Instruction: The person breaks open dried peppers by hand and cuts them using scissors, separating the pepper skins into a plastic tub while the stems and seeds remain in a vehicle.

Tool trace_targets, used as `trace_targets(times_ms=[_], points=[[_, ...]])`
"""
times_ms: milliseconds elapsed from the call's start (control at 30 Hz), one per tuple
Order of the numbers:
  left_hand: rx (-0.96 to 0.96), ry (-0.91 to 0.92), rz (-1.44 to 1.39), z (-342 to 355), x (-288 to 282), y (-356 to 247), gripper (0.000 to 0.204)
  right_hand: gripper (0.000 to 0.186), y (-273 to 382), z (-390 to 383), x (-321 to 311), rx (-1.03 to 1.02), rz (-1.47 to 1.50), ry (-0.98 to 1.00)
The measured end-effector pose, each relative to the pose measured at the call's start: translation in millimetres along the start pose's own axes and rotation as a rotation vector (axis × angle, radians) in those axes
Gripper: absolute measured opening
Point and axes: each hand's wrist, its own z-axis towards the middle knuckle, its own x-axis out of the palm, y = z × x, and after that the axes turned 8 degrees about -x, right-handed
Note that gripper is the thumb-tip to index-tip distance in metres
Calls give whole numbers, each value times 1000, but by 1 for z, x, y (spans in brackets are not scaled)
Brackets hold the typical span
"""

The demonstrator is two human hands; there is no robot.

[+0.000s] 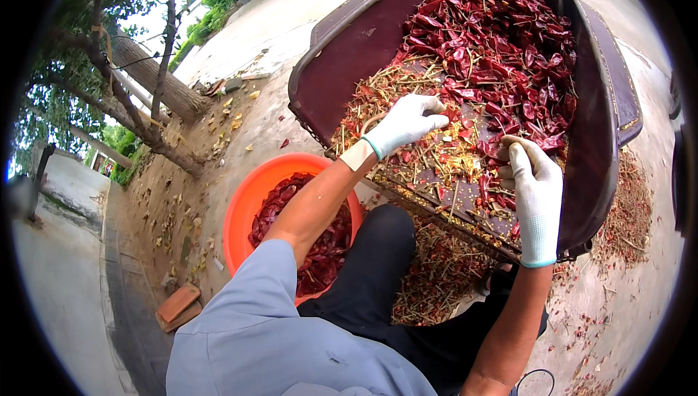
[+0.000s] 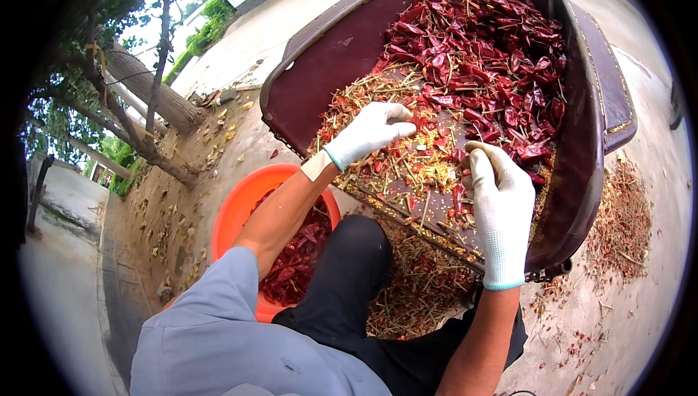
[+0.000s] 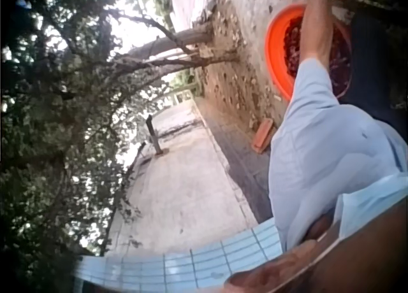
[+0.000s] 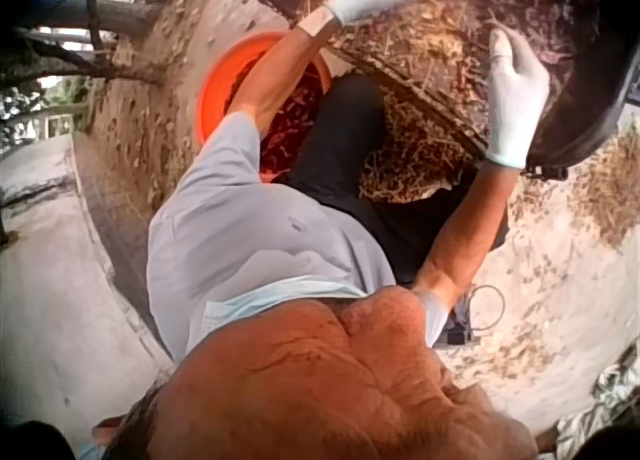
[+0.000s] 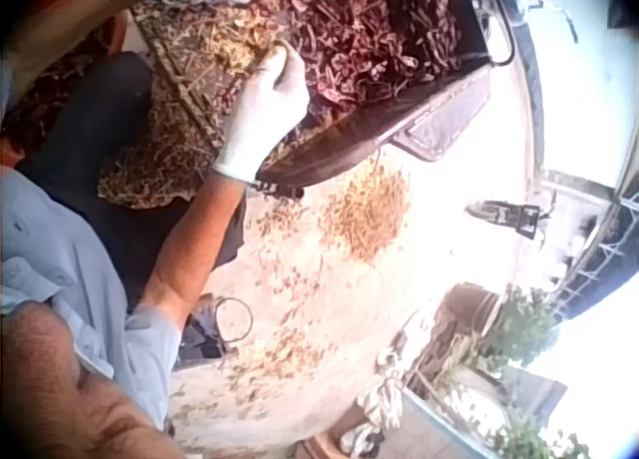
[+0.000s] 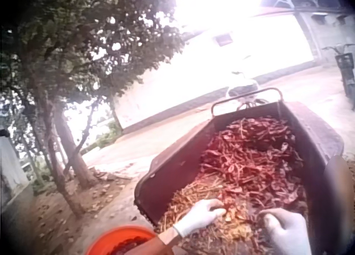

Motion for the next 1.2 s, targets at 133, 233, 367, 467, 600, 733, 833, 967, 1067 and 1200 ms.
trace_targets(times_ms=[133, 233, 367, 467, 600, 733, 833, 967, 1067, 1200], points=[[-148, 44, -203, -38, -18, -4, 36, 28, 3, 0, -2, 37, 132, -1], [-191, 61, -335, -71, -30, -4, 35, 29, 3, -1, -4, 35, 152, -32], [-262, 5, -147, -123, -47, 28, 33, 28, 5, -4, -4, 20, 173, -44], [-299, 61, 237, -174, -65, 71, 31, 28, 4, -5, -6, 19, 188, -77], [-232, -1, 715, -218, -83, 118, 34, 32, 7, -4, -14, 2, 290, -217], [-182, -97, 347, -173, -62, 68, 25, 36, 10, -5, -23, -28, 290, -318], [136, -102, 338, -119, -20, 35, 22, 36, 8, -5, -20, -23, 312, -324], [221, -29, 332, -46, 53, -30, 37, 35, 8, -4, -18, -8, 358, -357], [166, -22, 449, -6, 102, -68, 49, 35, 9, -4, -20, -4, 353, -371], [225, -159, 595, 18, 139, -59, 29, 35, 7, -4, -22, 2, 363, -340]])
